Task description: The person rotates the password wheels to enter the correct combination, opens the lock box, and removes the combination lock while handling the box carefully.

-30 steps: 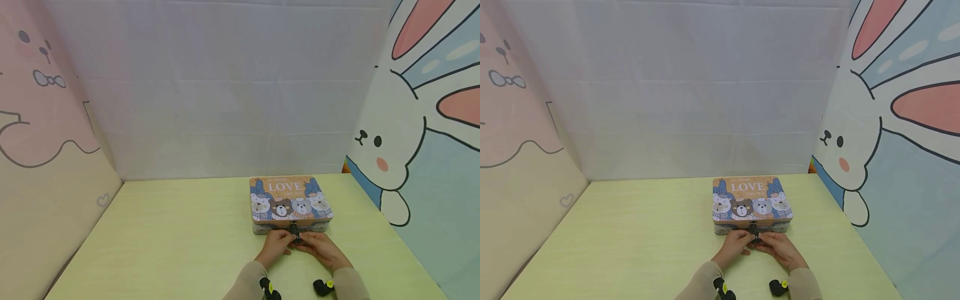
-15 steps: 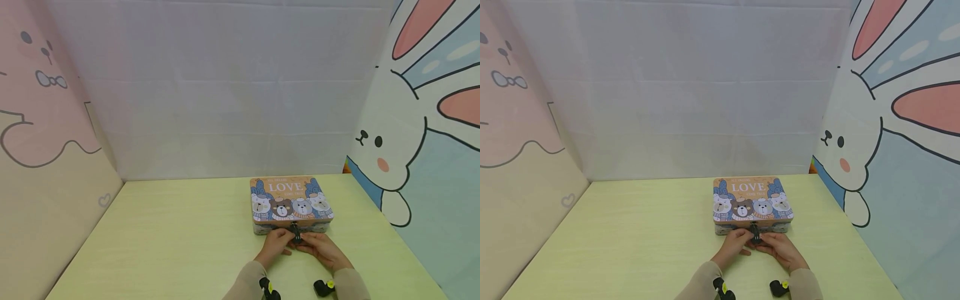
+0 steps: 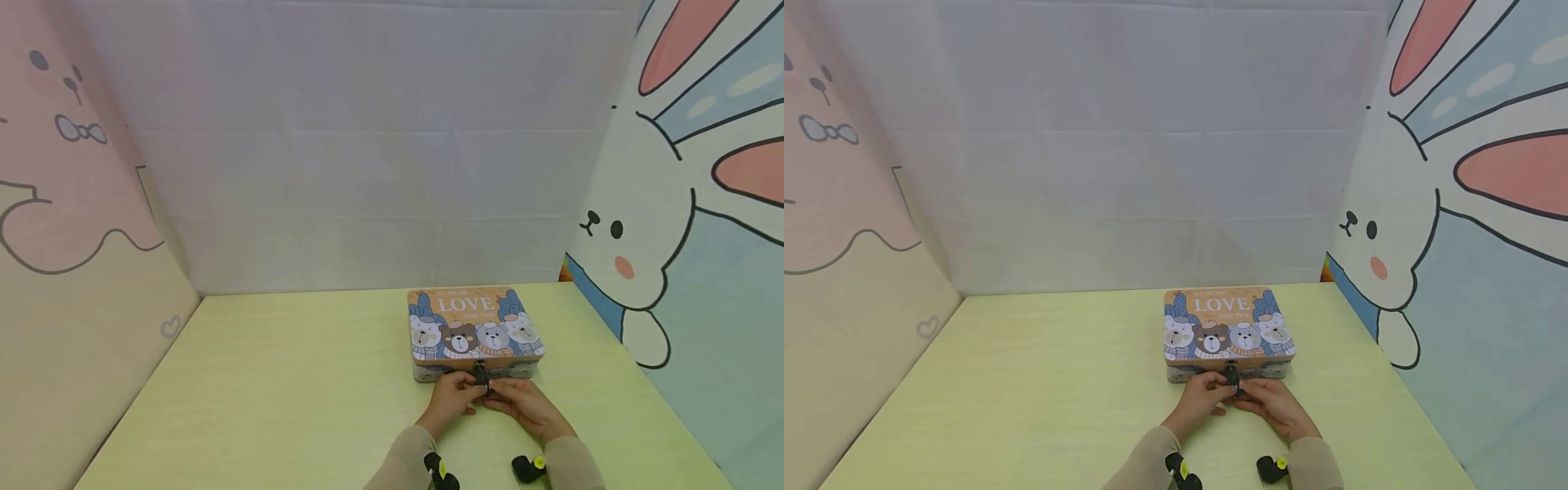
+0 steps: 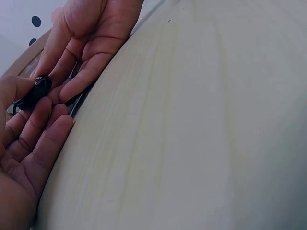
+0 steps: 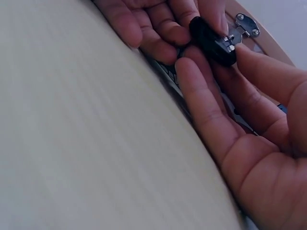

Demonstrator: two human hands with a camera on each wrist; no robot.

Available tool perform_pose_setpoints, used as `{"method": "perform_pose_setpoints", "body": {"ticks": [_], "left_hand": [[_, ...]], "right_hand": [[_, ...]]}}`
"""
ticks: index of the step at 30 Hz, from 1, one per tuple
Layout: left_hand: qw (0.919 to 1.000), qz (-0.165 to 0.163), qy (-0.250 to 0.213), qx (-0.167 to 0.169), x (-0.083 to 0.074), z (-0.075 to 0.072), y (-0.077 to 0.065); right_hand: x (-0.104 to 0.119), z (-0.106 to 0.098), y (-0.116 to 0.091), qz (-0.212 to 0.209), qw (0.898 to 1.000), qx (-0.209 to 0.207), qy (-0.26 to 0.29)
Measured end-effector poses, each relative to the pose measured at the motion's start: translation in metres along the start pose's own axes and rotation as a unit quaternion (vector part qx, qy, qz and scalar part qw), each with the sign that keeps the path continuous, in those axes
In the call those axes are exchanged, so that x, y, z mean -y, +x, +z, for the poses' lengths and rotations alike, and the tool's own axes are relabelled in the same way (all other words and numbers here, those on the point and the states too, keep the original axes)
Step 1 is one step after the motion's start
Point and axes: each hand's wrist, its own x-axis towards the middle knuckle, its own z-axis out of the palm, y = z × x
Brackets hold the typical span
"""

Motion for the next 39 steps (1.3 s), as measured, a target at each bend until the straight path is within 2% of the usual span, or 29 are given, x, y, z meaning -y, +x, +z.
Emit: {"method": "perform_pose_setpoints", "body": {"ticks": [17,29,36,39], "left_hand": [[0.9998,0.010,0.015,0.008,-0.0025,-0.0005,0.0021],[0.9998,0.002,0.018,0.009,-0.0016,0.0007,0.0022],[0.9989,-0.044,-0.002,-0.014,-0.0076,0.0010,-0.0005],[0.9987,-0.049,-0.010,-0.011,-0.0082,-0.0002,-0.0004]], "right_hand": [[0.0012,-0.0022,0.0004,-0.008,1.000,0.010,0.003],[0.0001,-0.0024,-0.0009,-0.006,1.000,0.012,-0.001],[0.0005,-0.0008,-0.0011,-0.003,1.000,0.006,0.002],[0.0009,0.0003,-0.0008,0.001,1.000,-0.001,0.001]]}}
